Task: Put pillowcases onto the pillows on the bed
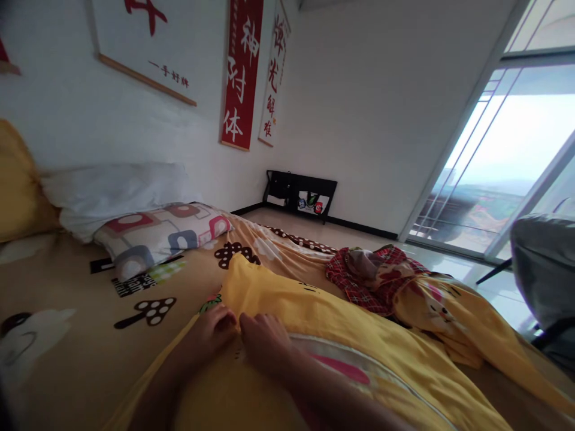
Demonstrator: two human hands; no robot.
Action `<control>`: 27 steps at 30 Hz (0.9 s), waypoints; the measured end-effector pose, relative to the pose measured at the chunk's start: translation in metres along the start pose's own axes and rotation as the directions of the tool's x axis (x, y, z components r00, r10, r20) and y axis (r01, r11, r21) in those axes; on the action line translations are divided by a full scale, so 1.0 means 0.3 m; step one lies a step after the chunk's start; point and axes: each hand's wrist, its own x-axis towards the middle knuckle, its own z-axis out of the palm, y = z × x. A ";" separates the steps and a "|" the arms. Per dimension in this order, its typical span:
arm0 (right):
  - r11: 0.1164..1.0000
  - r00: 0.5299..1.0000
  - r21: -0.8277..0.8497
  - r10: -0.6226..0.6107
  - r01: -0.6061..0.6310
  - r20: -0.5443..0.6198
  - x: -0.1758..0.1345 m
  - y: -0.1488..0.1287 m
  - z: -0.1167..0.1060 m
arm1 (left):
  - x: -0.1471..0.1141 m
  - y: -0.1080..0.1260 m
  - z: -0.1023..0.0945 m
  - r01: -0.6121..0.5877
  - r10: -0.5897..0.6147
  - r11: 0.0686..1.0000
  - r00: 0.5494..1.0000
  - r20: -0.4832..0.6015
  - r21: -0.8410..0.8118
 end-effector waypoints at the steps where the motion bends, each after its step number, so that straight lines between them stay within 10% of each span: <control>1: 1.000 1.000 -0.010 -0.004 0.004 0.007 0.001 -0.001 -0.004 | 0.002 -0.004 -0.003 -0.013 0.013 1.000 1.000 0.004 0.006; 17: 0.997 0.994 0.069 -0.013 0.020 -0.108 0.003 -0.004 -0.119 | -0.003 0.013 -0.022 -0.054 0.053 0.998 0.997 0.056 0.020; 27: 0.985 0.994 0.167 0.060 -0.043 -0.093 -0.044 0.022 -0.090 | -0.009 -0.011 -0.009 -0.083 0.090 0.994 0.991 -0.104 0.064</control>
